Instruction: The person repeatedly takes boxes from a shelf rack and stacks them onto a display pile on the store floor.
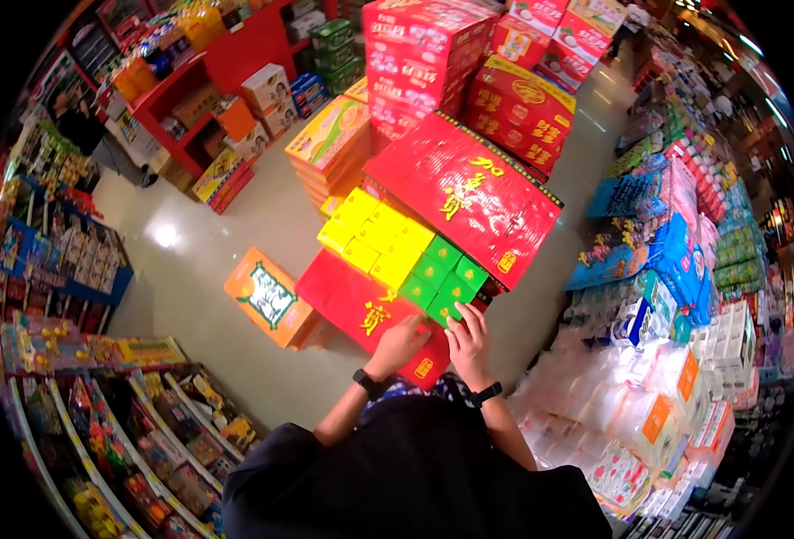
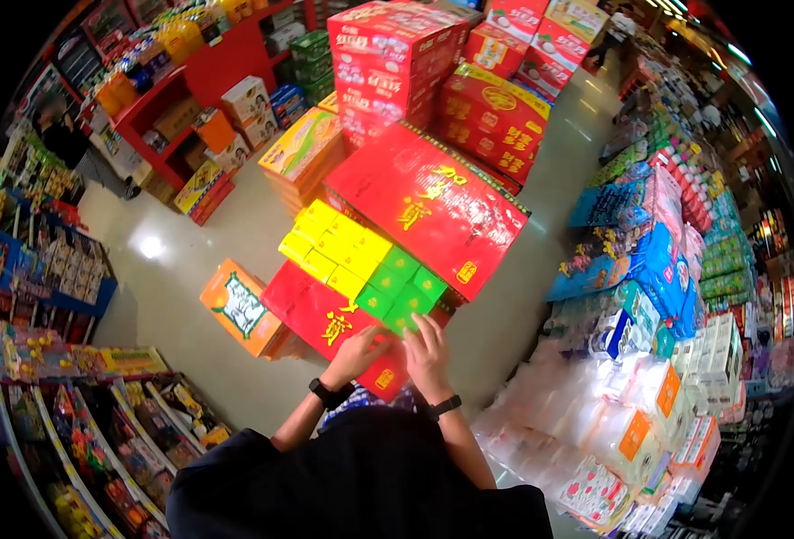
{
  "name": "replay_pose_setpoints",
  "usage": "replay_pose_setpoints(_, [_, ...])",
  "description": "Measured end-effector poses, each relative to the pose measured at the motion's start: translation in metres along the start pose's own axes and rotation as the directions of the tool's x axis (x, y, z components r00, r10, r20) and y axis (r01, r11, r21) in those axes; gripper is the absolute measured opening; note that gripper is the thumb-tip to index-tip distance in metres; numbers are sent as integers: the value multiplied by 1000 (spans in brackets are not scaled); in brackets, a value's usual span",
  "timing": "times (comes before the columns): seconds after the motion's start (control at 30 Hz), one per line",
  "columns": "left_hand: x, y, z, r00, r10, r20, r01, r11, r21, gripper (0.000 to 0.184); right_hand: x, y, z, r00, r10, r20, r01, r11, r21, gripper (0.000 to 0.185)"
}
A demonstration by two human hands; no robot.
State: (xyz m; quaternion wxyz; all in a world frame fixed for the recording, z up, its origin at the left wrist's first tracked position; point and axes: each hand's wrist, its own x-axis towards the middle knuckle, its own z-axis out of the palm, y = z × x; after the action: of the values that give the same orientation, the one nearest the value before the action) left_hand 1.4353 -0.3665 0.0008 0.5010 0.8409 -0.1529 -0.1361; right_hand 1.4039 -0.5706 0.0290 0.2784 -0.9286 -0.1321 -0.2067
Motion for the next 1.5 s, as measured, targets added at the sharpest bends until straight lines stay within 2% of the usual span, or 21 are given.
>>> replay_pose_setpoints(0.07, [2,-3,4,999,42,-22,-41,998,53,33,2,-4,-1,1000,23,10,-23,999,-46,26])
replay_pose_setpoints(0.27, [-12,-12,-1,986,132,99,-139,988,62,32,-5,-21,-5,995,100,12,-99,994,-55,45])
replay_pose_setpoints(0.4, [-45,-6,-3,993,114,42,-119,985,127,33,-22,-18,-10,999,36,-18,-36,999,-23,48])
replay_pose_setpoints(0.53, [-87,-13,12,998,-4,-58,17,974,224,33,-35,-23,-32,998,-56,1,56,997,60,41])
replay_pose_setpoints(0.63, [-121,-9,30,987,-53,-150,88,969,233,30,-49,-21,-46,988,-153,24,148,979,138,29])
replay_pose_setpoints(0.7, [-141,-4,49,965,-155,-213,192,968,161,28,-68,-13,-47,978,-204,46,194,967,167,24])
replay_pose_setpoints(0.77, [-160,11,71,940,-242,-240,267,961,77,27,-89,-3,-52,962,-251,106,219,945,242,21])
replay_pose_setpoints(0.87, [-200,62,105,879,-403,-256,435,897,81,35,-130,19,-56,924,-281,259,162,902,400,20])
replay_pose_setpoints(0.97, [-248,52,157,871,-453,-191,465,885,27,40,-170,31,-59,804,-363,471,136,884,448,18])
replay_pose_setpoints(1.03, [-281,68,170,845,-527,-94,533,844,60,46,-188,29,-60,701,-474,532,208,850,483,16])
replay_pose_setpoints(1.1, [-316,63,202,842,-491,-222,513,857,48,40,-202,20,-65,617,-578,534,274,794,543,15])
replay_pose_setpoints(1.23, [-353,70,235,732,-562,-386,578,812,-87,43,-215,-16,-71,543,-647,536,330,751,572,13])
replay_pose_setpoints(1.4, [-409,87,255,679,-582,-448,558,805,-201,44,-237,-75,-67,415,-772,481,403,630,664,15])
replay_pose_setpoints(1.5, [-466,99,263,568,-577,-587,515,805,-294,39,-259,-120,-55,279,-845,456,429,535,728,17])
